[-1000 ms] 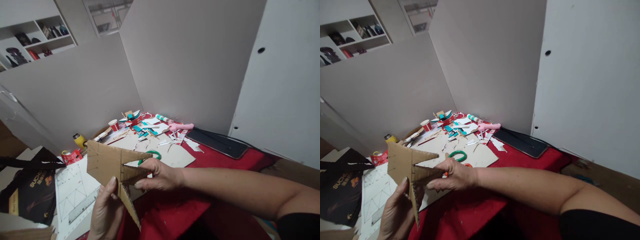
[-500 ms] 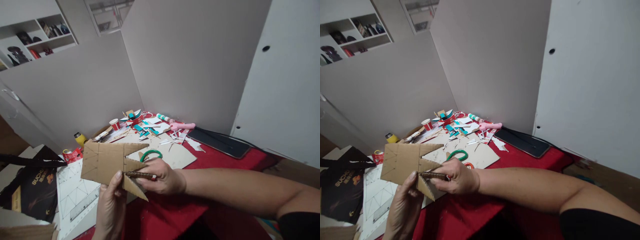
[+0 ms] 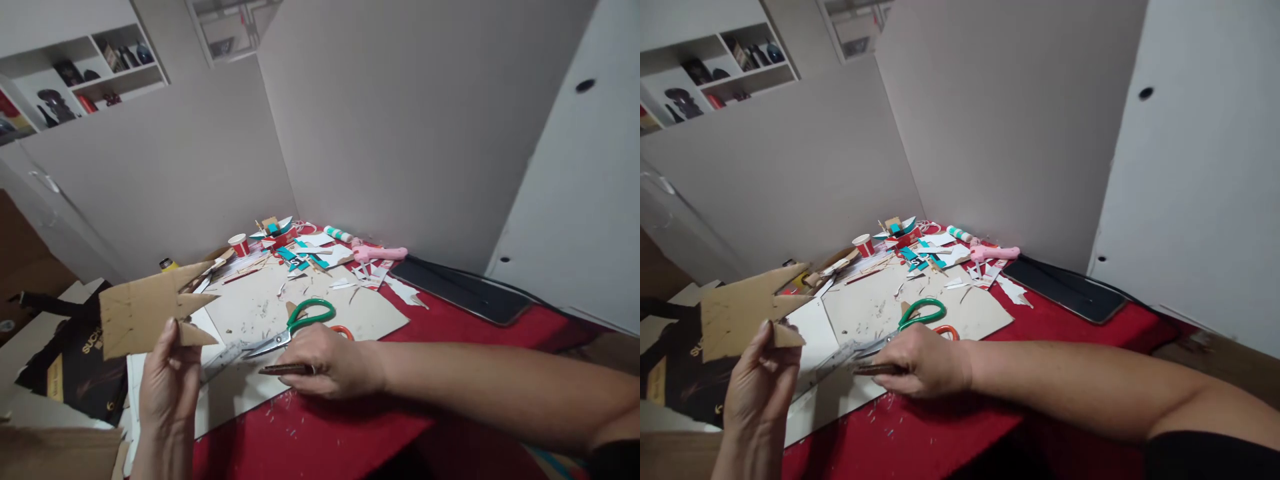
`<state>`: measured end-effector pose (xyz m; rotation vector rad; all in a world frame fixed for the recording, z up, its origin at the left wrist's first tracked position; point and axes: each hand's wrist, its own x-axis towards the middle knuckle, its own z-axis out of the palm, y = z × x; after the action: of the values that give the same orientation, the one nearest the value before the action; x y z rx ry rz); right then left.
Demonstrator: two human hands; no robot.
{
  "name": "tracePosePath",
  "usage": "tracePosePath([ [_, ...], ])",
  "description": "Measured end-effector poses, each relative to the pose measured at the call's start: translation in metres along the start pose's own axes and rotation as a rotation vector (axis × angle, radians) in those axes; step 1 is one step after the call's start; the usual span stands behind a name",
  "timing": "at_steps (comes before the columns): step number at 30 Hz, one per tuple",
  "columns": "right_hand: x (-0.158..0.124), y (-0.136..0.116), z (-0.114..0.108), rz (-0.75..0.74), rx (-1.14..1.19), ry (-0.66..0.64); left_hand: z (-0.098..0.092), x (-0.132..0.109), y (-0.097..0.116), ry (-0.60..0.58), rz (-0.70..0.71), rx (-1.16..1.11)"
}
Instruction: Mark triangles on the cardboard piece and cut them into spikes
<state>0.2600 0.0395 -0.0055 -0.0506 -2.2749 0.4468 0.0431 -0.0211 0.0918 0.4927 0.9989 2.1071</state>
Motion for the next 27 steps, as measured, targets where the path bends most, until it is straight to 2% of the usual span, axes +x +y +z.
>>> tracePosePath([
  [4, 0.005, 0.009, -0.012, 0.140, -0.125, -0.079, -0.001, -0.009, -0.011, -0.089, -0.022, 0.011],
  [8, 0.005, 0.012, -0.028, 0.463, -0.415, -0.280, -0.005, -0.008, -0.013, -0.247, -0.003, 0.085],
  [10, 0.004, 0.012, -0.033, 0.557, -0.476, -0.350, -0.008, -0.007, -0.014, -0.309, 0.020, 0.113],
  [17, 0.006, 0.014, -0.037, 0.629, -0.516, -0.464, -0.018, -0.001, -0.016, -0.382, 0.016, 0.173],
  [27, 0.028, 0.027, -0.042, 0.686, -0.484, -0.772, -0.030, 0.003, -0.010, -0.467, -0.027, 0.170],
])
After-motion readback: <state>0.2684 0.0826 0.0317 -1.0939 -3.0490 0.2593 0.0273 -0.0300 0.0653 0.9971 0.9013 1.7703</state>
